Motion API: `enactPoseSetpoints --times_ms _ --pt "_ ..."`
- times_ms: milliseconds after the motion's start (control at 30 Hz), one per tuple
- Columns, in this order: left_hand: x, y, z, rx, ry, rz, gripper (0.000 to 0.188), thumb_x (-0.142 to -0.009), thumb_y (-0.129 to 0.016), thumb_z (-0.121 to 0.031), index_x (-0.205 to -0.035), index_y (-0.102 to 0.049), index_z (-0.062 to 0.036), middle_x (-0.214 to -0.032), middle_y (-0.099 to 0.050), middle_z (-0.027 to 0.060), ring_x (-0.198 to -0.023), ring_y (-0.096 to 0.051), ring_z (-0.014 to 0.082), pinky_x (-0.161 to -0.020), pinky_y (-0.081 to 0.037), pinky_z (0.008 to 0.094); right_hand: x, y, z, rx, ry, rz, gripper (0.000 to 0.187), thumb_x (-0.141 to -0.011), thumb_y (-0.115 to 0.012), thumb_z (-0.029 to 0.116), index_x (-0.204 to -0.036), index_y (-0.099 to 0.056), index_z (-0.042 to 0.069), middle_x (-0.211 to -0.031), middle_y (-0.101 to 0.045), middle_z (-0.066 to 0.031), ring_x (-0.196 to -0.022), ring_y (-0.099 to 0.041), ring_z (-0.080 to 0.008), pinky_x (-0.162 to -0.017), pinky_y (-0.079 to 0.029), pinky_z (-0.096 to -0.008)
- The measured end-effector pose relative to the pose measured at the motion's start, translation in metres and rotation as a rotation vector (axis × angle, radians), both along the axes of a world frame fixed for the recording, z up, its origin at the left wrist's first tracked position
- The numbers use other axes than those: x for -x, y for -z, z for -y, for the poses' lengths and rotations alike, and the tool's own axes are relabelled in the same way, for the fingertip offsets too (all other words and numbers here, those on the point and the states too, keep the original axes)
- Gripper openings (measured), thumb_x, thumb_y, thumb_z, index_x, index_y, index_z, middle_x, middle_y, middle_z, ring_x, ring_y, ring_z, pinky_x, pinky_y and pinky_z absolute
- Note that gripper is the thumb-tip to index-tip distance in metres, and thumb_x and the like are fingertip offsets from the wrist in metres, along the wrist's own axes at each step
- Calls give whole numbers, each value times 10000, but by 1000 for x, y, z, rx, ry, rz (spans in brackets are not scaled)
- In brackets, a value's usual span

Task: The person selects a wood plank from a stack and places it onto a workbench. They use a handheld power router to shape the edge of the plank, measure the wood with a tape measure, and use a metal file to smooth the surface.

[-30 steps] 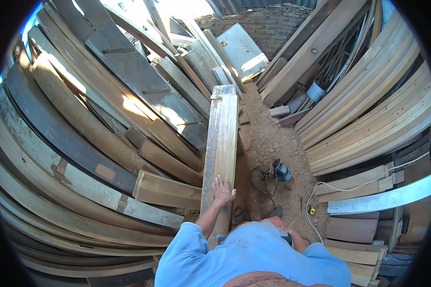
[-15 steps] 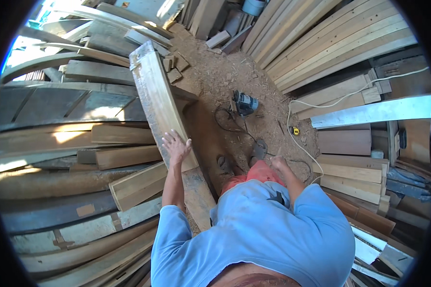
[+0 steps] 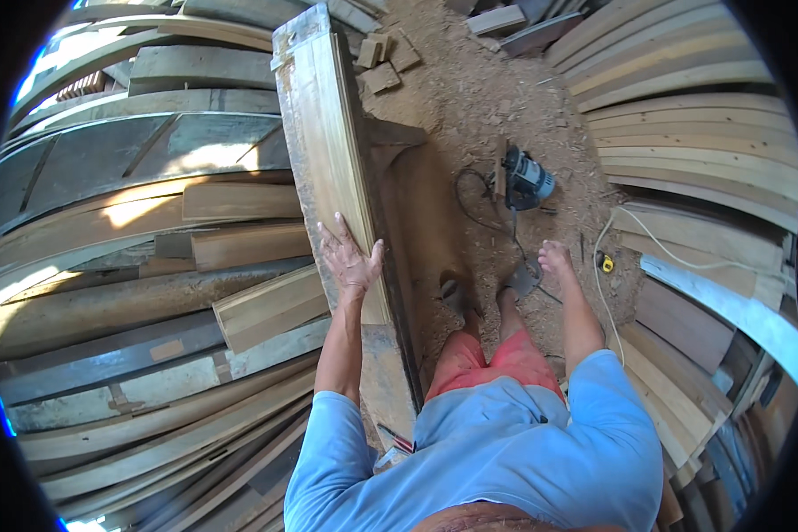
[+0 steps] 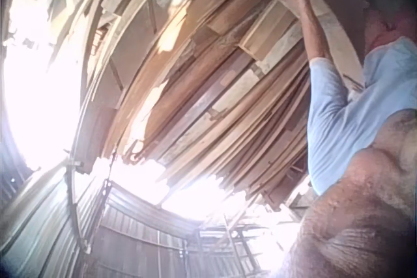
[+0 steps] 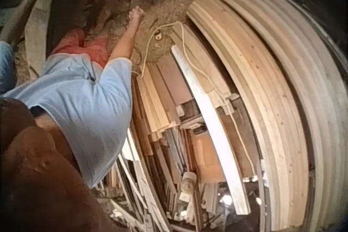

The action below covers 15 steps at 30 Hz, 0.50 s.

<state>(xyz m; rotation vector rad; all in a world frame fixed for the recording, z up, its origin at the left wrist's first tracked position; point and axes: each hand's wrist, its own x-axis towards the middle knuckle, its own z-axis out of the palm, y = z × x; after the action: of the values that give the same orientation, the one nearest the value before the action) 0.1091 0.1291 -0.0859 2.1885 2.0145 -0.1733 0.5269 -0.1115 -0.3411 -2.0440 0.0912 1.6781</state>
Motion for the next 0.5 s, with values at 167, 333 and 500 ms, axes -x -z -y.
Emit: enactPoseSetpoints --times_ms 167,333,500 --pt "-1 6 -4 -86 119 3 1174 -752 -781 -484 -1633 -97 -117 -1584 -109 420 -1408 -259 595 -1159 -244 600 -3 14 -37 8 229 -118 584 -989 -623 388 -1456 -446 86 -1337 -601 -161 -1090 -647 -279 -944 -526 -473" --pt "8 11 1 -58 124 72 1181 -763 -775 -449 -1630 -66 -76 -1580 -116 428 -1452 -217 567 -1179 -191 600 -10 74 -59 87 419 -137 746 -954 -665 475 -1490 -391 36 -1483 -473 -246 -1275 -556 -375 -1061 -458 -492" --pt "7 16 -5 5 126 79 1104 -858 -696 -518 -1624 -60 -43 -1625 -127 345 -1526 -94 480 -1209 -103 572 -12 179 -79 25 694 -273 617 -995 -593 495 -1400 -479 42 -1404 -551 -206 -1252 -571 -346 -1028 -483 -500"
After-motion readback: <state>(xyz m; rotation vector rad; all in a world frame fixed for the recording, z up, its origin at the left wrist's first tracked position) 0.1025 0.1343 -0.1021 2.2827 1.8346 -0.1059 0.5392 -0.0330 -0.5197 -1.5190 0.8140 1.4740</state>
